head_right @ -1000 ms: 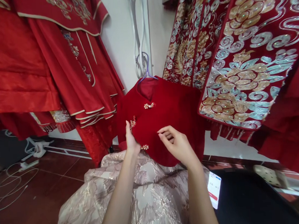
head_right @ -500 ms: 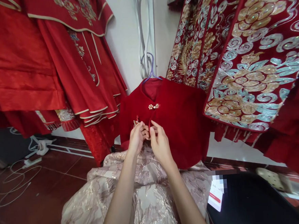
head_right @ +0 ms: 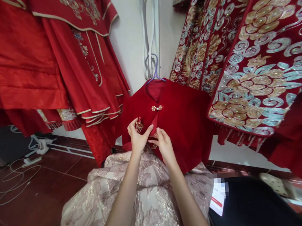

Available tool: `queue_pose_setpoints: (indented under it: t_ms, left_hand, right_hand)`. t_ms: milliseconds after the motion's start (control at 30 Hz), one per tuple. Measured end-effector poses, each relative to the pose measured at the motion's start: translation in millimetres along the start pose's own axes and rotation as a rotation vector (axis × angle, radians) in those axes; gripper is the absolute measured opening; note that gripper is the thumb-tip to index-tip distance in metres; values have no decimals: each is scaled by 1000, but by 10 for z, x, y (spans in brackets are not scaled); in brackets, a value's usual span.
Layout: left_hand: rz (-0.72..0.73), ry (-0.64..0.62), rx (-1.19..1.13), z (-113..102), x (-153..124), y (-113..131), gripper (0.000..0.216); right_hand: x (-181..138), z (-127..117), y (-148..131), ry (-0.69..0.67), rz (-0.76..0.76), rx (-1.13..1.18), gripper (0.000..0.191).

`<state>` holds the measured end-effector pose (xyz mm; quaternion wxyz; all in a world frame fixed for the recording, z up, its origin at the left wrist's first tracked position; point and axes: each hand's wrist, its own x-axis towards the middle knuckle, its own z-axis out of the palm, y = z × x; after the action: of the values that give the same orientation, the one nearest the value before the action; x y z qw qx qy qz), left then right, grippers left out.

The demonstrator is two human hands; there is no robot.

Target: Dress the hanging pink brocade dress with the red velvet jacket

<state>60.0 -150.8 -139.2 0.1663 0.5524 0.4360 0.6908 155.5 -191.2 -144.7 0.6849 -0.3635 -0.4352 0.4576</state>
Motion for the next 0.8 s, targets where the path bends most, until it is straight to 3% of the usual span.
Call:
queue_pose_setpoints:
  t_ms: [200, 367, 567, 800]
  left_hand:
    - [-98, -175, -207, 13, 25, -163, 74]
    - [-170, -160, -260, 39, 25, -208, 77]
    - [-304, -207, -433, 13, 76, -232, 61]
    - [-310, -157, -618, -6, 112, -238, 46]
  right_hand:
    - [-11, -19, -16, -35, -2, 64, 40]
    - [7, -35, -7, 63, -134, -46, 46]
    - [-23, -37, -75, 9, -255, -119, 33]
    - [45, 11, 27, -103, -269, -245, 32]
